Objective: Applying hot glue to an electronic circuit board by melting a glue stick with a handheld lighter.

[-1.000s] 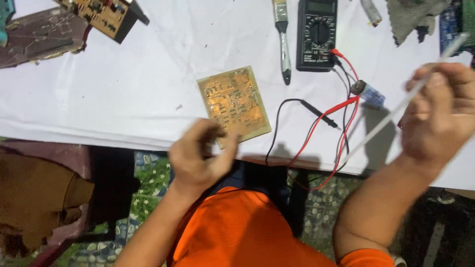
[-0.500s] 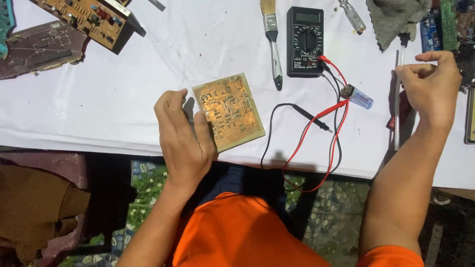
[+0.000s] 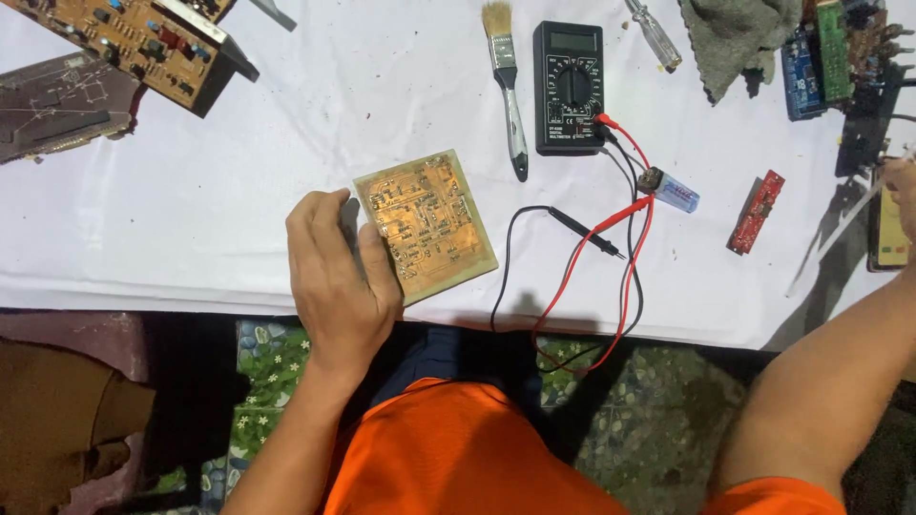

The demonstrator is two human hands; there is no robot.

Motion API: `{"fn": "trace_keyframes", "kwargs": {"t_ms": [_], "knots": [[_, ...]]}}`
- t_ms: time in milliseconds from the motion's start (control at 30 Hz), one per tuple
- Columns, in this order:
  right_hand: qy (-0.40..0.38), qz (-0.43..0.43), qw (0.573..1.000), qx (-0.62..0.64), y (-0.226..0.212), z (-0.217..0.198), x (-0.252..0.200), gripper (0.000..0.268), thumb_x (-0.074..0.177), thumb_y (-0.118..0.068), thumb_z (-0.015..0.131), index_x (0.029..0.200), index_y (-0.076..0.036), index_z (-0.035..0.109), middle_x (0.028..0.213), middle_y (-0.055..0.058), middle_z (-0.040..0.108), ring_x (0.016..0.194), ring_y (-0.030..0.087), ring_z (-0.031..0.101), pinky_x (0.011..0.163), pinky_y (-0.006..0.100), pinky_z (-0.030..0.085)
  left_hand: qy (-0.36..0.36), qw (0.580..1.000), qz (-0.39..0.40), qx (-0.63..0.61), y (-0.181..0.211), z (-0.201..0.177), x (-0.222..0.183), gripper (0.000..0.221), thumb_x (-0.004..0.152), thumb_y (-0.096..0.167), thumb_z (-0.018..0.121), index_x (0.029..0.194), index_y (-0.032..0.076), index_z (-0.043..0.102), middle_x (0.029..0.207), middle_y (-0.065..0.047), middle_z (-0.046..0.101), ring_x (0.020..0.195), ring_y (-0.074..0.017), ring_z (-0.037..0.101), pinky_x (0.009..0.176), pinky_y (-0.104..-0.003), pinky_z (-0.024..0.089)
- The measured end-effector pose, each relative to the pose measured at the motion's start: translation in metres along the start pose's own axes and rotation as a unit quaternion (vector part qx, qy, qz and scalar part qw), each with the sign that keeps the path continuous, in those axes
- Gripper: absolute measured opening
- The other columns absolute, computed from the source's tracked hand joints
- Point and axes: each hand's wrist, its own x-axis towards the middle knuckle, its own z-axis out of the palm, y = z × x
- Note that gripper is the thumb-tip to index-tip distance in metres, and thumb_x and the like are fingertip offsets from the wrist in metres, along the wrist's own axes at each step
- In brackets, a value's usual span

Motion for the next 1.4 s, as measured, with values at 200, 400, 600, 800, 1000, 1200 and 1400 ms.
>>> {"fn": "trace_keyframes", "kwargs": {"t_ms": [200,400,600,800,1000,1200,1400], "knots": [[0.107,-0.12,0.987,0.014,-0.01,0.038,-0.013,0.01,0.12,0.004,0.063,0.13,0.003,0.064,0.109,0.019,0.071,0.096,0.027,0.073,0.072,0.033,0.05,-0.008,1.0,-0.006,0.023,0.011,-0.003,0.003,0.028,0.108,0.009,0.048,0.123,-0.013,0.055,0.118,-0.027,0.052,0.11,-0.0409,0.054,0.094,-0.049,0.048],[0.115,-0.07,0.991,0.003,-0.101,0.023,-0.052,0.021,0.113,-0.001,0.076,0.129,0.006,0.063,0.103,0.02,0.071,0.087,0.025,0.072,0.063,0.034,0.051,-0.04,0.996,-0.011,0.076,0.012,-0.003,-0.004,0.035,0.108,0.016,0.053,0.132,-0.009,0.056,0.125,-0.027,0.051,0.115,-0.0411,0.052,0.094,-0.051,0.047],[0.135,-0.055,0.989,-0.015,-0.122,0.012,-0.066,0.024,0.108,0.0,0.071,0.129,0.005,0.061,0.1,0.02,0.07,0.083,0.025,0.073,0.058,0.031,0.05,-0.039,0.998,-0.025,0.039,0.018,-0.007,0.004,0.035,0.106,0.02,0.058,0.126,-0.009,0.058,0.117,-0.024,0.052,0.108,-0.0382,0.053,0.09,-0.049,0.046],[0.133,-0.047,0.99,0.011,-0.116,0.016,-0.077,0.029,0.107,0.001,0.08,0.13,0.006,0.063,0.1,0.021,0.073,0.086,0.024,0.073,0.061,0.033,0.053,-0.049,0.995,-0.062,0.053,0.024,-0.005,0.005,0.041,0.105,0.029,0.058,0.123,-0.007,0.057,0.119,-0.023,0.051,0.11,-0.0388,0.052,0.089,-0.051,0.044],[0.142,-0.021,0.989,-0.024,-0.138,0.013,-0.091,0.025,0.108,-0.003,0.077,0.128,0.002,0.063,0.101,0.02,0.076,0.085,0.025,0.074,0.059,0.035,0.052,-0.043,0.995,-0.063,0.069,0.021,0.001,0.005,0.037,0.103,0.032,0.065,0.108,-0.003,0.055,0.111,-0.019,0.053,0.103,-0.035,0.053,0.083,-0.047,0.043],[0.156,-0.038,0.985,-0.057,-0.135,0.014,-0.098,0.028,0.109,-0.002,0.081,0.131,0.007,0.066,0.094,0.015,0.07,0.081,0.025,0.07,0.058,0.04,0.052,-0.037,0.992,-0.064,0.103,0.022,0.007,0.004,0.038,0.104,0.034,0.061,0.105,-0.003,0.055,0.108,-0.018,0.053,0.1,-0.0366,0.054,0.08,-0.048,0.042],[0.145,-0.084,0.984,0.064,-0.259,-0.001,-0.142,0.027,0.114,0.001,0.067,0.138,0.005,0.055,0.117,0.018,0.064,0.101,0.025,0.062,0.085,0.038,0.048,-0.035,0.988,-0.057,0.14,0.024,0.008,0.006,0.041,0.106,0.04,0.056,0.1,-0.001,0.057,0.098,-0.016,0.052,0.088,-0.0342,0.051,0.072,-0.046,0.04]]}}
